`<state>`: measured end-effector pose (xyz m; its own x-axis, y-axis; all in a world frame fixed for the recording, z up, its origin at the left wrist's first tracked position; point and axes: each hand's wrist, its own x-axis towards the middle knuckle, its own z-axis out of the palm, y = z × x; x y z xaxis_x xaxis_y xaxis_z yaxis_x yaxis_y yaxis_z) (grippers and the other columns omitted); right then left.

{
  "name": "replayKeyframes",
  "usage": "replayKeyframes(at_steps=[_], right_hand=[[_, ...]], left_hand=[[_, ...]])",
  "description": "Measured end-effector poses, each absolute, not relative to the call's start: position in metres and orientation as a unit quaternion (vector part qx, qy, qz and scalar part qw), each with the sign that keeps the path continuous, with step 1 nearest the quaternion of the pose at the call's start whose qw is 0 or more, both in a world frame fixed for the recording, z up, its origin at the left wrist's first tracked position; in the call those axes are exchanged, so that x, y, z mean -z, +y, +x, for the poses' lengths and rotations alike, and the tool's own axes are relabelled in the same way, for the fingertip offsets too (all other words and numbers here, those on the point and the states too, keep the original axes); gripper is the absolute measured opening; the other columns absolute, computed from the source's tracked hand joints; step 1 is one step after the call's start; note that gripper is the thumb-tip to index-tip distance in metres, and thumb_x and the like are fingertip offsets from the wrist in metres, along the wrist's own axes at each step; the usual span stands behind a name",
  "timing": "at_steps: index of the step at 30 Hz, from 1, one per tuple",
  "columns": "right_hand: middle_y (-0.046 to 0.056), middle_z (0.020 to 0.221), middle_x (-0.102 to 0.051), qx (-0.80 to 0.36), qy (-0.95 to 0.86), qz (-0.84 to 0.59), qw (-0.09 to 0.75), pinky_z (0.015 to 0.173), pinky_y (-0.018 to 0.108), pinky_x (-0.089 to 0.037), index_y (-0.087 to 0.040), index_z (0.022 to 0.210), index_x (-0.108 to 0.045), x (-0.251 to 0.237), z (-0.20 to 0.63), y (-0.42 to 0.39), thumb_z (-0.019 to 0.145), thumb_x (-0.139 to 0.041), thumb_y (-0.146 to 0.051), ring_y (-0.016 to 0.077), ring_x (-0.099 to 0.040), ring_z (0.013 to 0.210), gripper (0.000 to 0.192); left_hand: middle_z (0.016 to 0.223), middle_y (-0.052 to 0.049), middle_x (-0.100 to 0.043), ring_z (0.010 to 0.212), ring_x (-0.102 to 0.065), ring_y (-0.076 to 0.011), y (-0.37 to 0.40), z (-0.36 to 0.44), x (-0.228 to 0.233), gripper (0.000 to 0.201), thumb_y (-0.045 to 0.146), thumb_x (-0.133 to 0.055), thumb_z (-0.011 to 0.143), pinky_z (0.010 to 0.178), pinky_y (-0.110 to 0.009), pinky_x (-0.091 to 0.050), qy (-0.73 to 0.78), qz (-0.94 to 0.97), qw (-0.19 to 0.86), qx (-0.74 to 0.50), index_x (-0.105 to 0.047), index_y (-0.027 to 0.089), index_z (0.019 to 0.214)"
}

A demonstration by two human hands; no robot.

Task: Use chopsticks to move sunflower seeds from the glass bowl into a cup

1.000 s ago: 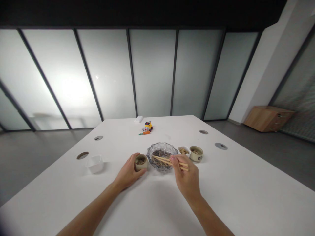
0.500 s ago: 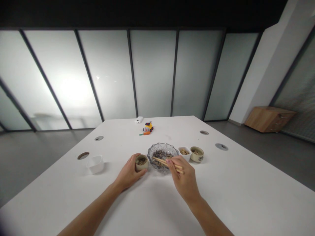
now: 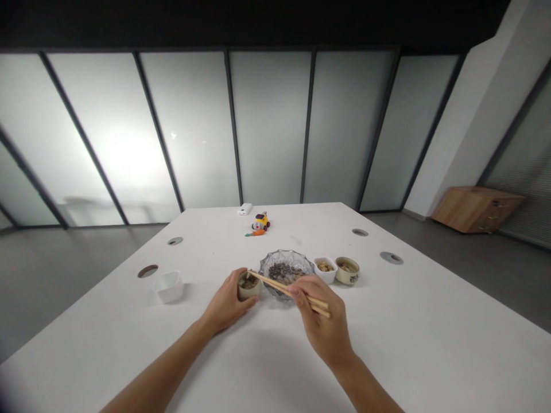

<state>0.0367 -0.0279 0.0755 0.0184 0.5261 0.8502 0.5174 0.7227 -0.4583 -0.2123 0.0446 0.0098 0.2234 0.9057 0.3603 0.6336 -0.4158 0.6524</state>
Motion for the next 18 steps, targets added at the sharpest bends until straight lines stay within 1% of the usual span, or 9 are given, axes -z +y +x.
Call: replayKeyframes(at_steps=[3, 7, 10, 13, 18], right_hand=[[0.003, 0.084, -0.075, -0.003, -0.706, -0.366, 0.606, 0.070, 0.026, -0.059, -0.023, 0.088, -0.076, -0.076, 0.037, -0.028, 0.102, -0.064, -0.024, 0.0170, -0.074, 0.075, 0.019], [0.004, 0.084, -0.076, 0.057, -0.688, -0.392, 0.608, 0.071, 0.030, -0.059, -0.024, 0.089, -0.075, -0.077, 0.048, -0.024, 0.102, -0.064, -0.026, 0.0195, -0.074, 0.076, 0.018], [0.005, 0.082, -0.077, 0.089, -0.695, -0.409, 0.585, 0.069, 0.032, -0.059, -0.024, 0.087, -0.074, -0.077, 0.057, -0.019, 0.103, -0.064, -0.030, 0.0205, -0.074, 0.075, 0.020], [0.004, 0.079, -0.076, 0.088, -0.714, -0.412, 0.559, 0.066, 0.031, -0.057, -0.025, 0.082, -0.070, -0.075, 0.059, -0.017, 0.104, -0.061, -0.033, 0.0194, -0.073, 0.072, 0.025], [0.002, 0.075, -0.071, 0.095, -0.741, -0.396, 0.534, 0.065, 0.028, -0.055, -0.024, 0.077, -0.064, -0.073, 0.055, -0.019, 0.105, -0.061, -0.027, 0.0165, -0.071, 0.067, 0.028]], left_hand=[[0.141, -0.012, -0.063, 0.131, -0.062, -0.0310, 0.045, -0.212, -0.008, 0.066, 0.026, -0.080, 0.081, 0.114, -0.044, -0.046, 0.505, 0.761, 0.184, -0.364, -0.053, 0.023, 0.141], [0.140, -0.013, -0.064, 0.129, -0.062, -0.0319, 0.046, -0.213, -0.007, 0.062, 0.028, -0.079, 0.082, 0.112, -0.045, -0.048, 0.500, 0.764, 0.185, -0.363, -0.054, 0.023, 0.139], [0.139, -0.012, -0.064, 0.128, -0.063, -0.0324, 0.046, -0.214, -0.008, 0.062, 0.030, -0.080, 0.082, 0.111, -0.046, -0.049, 0.499, 0.763, 0.188, -0.365, -0.055, 0.024, 0.139], [0.139, -0.012, -0.064, 0.129, -0.063, -0.0323, 0.045, -0.214, -0.008, 0.063, 0.028, -0.080, 0.081, 0.111, -0.045, -0.049, 0.501, 0.762, 0.188, -0.366, -0.055, 0.024, 0.139], [0.138, -0.011, -0.065, 0.128, -0.063, -0.0311, 0.044, -0.212, -0.010, 0.061, 0.025, -0.080, 0.081, 0.111, -0.044, -0.049, 0.499, 0.764, 0.182, -0.367, -0.056, 0.024, 0.137]])
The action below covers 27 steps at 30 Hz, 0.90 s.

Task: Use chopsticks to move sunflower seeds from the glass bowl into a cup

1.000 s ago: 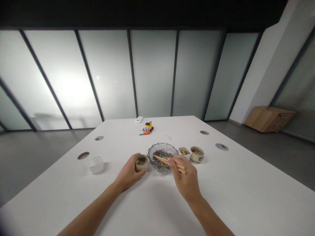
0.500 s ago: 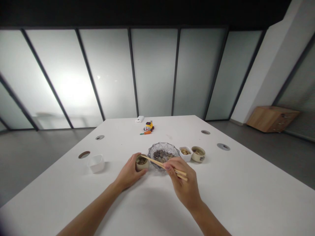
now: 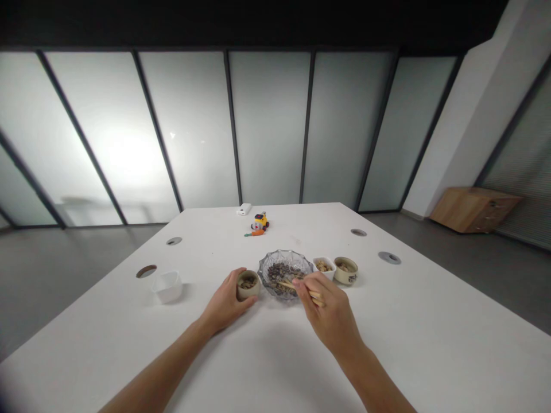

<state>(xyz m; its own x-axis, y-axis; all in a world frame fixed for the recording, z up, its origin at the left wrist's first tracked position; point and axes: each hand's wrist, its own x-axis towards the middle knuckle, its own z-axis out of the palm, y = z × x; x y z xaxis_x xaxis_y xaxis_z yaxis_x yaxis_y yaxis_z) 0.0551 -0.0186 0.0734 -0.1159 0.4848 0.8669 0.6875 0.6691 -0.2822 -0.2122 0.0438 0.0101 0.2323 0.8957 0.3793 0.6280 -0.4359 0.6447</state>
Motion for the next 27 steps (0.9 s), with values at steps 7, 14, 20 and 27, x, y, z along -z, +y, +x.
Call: replayKeyframes(at_steps=[7, 14, 20, 27], right_hand=[[0.001, 0.074, -0.070, 0.098, -0.737, -0.402, 0.534, 0.063, 0.026, -0.055, -0.024, 0.077, -0.064, -0.0750, 0.0546, -0.0187, 0.105, -0.060, -0.026, 0.0155, -0.071, 0.066, 0.028], [0.002, 0.073, -0.071, 0.090, -0.721, -0.416, 0.547, 0.062, 0.028, -0.056, -0.025, 0.075, -0.064, -0.0762, 0.0537, -0.0193, 0.105, -0.060, -0.032, 0.0169, -0.070, 0.064, 0.030], [0.003, 0.075, -0.072, 0.078, -0.722, -0.411, 0.551, 0.065, 0.029, -0.058, -0.025, 0.076, -0.066, -0.0750, 0.0520, -0.0188, 0.105, -0.060, -0.033, 0.0180, -0.071, 0.067, 0.031], [0.004, 0.079, -0.072, 0.021, -0.740, -0.409, 0.533, 0.064, 0.028, -0.058, -0.023, 0.080, -0.071, -0.0720, 0.0516, -0.0180, 0.106, -0.059, -0.037, 0.0183, -0.072, 0.070, 0.032]], left_hand=[[0.139, -0.012, -0.064, 0.129, -0.062, -0.0315, 0.0433, -0.2119, -0.0110, 0.061, 0.026, -0.080, 0.081, 0.111, -0.044, -0.048, 0.500, 0.764, 0.187, -0.363, -0.055, 0.023, 0.137], [0.137, -0.012, -0.065, 0.127, -0.063, -0.0312, 0.0438, -0.2127, -0.0099, 0.061, 0.026, -0.080, 0.081, 0.111, -0.045, -0.048, 0.498, 0.763, 0.190, -0.366, -0.055, 0.023, 0.137], [0.138, -0.012, -0.064, 0.129, -0.062, -0.0322, 0.0439, -0.2127, -0.0104, 0.062, 0.026, -0.080, 0.080, 0.112, -0.046, -0.048, 0.499, 0.762, 0.187, -0.368, -0.056, 0.024, 0.137], [0.140, -0.013, -0.064, 0.130, -0.062, -0.0328, 0.0438, -0.2122, -0.0103, 0.062, 0.027, -0.080, 0.081, 0.112, -0.046, -0.048, 0.501, 0.762, 0.185, -0.366, -0.055, 0.023, 0.138]])
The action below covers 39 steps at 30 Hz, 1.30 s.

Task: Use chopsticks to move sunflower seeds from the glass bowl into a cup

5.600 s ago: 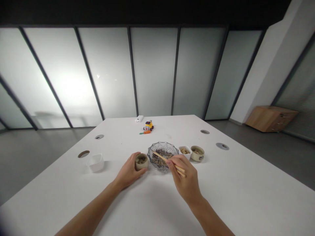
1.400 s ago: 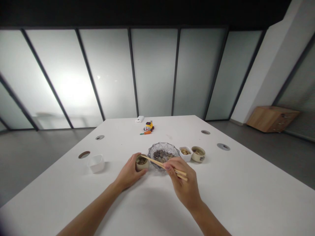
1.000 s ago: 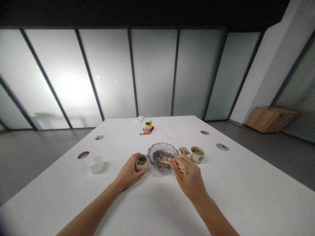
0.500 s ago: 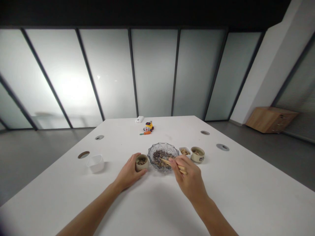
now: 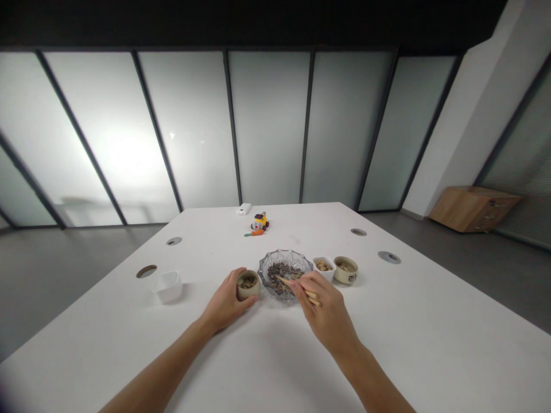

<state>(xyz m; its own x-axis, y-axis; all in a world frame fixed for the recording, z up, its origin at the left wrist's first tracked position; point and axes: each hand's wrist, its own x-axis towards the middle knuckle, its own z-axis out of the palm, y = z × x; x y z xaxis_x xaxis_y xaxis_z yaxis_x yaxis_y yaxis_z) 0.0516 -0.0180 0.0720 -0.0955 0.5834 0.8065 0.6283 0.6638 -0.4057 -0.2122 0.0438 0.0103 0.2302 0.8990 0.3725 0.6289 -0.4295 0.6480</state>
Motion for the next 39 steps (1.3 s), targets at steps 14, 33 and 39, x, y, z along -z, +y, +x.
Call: replayKeyframes(at_steps=[14, 33, 39], right_hand=[[0.005, 0.086, -0.075, -0.003, -0.742, -0.393, 0.543, 0.071, 0.029, -0.062, -0.024, 0.089, -0.076, -0.0694, 0.0496, -0.0192, 0.106, -0.062, -0.036, 0.0197, -0.075, 0.078, 0.025], [0.004, 0.085, -0.073, 0.017, -0.758, -0.364, 0.541, 0.067, 0.025, -0.058, -0.022, 0.092, -0.074, -0.0718, 0.0472, -0.0216, 0.104, -0.062, -0.023, 0.0167, -0.073, 0.074, 0.017], [0.002, 0.083, -0.073, 0.050, -0.745, -0.364, 0.557, 0.069, 0.025, -0.058, -0.023, 0.090, -0.072, -0.0699, 0.0482, -0.0201, 0.102, -0.064, -0.018, 0.0173, -0.074, 0.075, 0.015]], left_hand=[[0.138, -0.012, -0.065, 0.129, -0.062, -0.0319, 0.0440, -0.2115, -0.0104, 0.061, 0.026, -0.080, 0.081, 0.111, -0.044, -0.048, 0.500, 0.762, 0.183, -0.368, -0.056, 0.024, 0.136], [0.142, -0.013, -0.062, 0.131, -0.061, -0.0331, 0.0452, -0.2097, -0.0091, 0.064, 0.027, -0.080, 0.082, 0.113, -0.045, -0.048, 0.502, 0.766, 0.176, -0.360, -0.053, 0.021, 0.140], [0.140, -0.012, -0.063, 0.130, -0.062, -0.0327, 0.0446, -0.2104, -0.0097, 0.061, 0.026, -0.080, 0.082, 0.112, -0.044, -0.049, 0.501, 0.767, 0.173, -0.362, -0.056, 0.022, 0.138]])
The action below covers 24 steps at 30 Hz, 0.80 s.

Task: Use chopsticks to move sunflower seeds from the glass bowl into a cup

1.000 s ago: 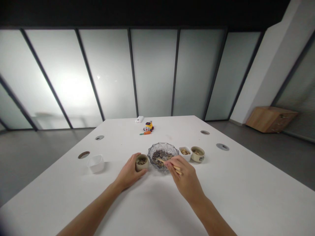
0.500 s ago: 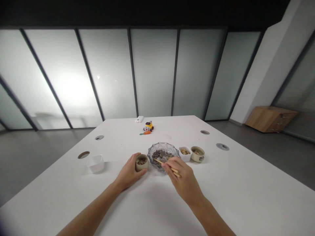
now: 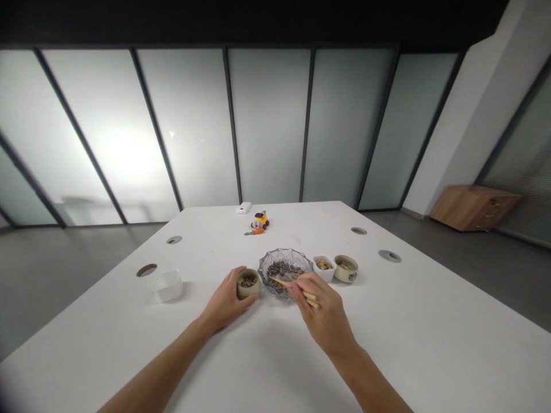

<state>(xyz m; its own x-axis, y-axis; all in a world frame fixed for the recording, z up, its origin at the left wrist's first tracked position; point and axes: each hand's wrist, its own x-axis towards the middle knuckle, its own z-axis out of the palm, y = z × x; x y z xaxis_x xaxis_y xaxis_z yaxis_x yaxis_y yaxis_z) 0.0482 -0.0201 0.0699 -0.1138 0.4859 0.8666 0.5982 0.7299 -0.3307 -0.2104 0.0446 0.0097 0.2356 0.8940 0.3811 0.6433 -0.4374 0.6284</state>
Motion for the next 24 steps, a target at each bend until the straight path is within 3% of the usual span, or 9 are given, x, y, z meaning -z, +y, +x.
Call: replayKeyframes(at_steps=[11, 24], right_hand=[[0.003, 0.085, -0.074, 0.044, -0.750, -0.388, 0.534, 0.069, 0.025, -0.058, -0.022, 0.090, -0.072, -0.0676, 0.0508, -0.0187, 0.104, -0.063, -0.022, 0.0174, -0.075, 0.076, 0.016], [0.001, 0.083, -0.074, 0.102, -0.711, -0.385, 0.580, 0.071, 0.023, -0.057, -0.022, 0.088, -0.070, -0.0758, 0.0494, -0.0229, 0.101, -0.065, -0.017, 0.0149, -0.073, 0.075, 0.015]], left_hand=[[0.142, -0.013, -0.063, 0.132, -0.061, -0.0325, 0.0456, -0.2105, -0.0091, 0.064, 0.025, -0.080, 0.082, 0.112, -0.044, -0.048, 0.505, 0.766, 0.176, -0.357, -0.054, 0.021, 0.139], [0.140, -0.012, -0.064, 0.129, -0.063, -0.0316, 0.0452, -0.2119, -0.0083, 0.063, 0.027, -0.080, 0.081, 0.112, -0.043, -0.048, 0.506, 0.764, 0.178, -0.360, -0.055, 0.022, 0.139]])
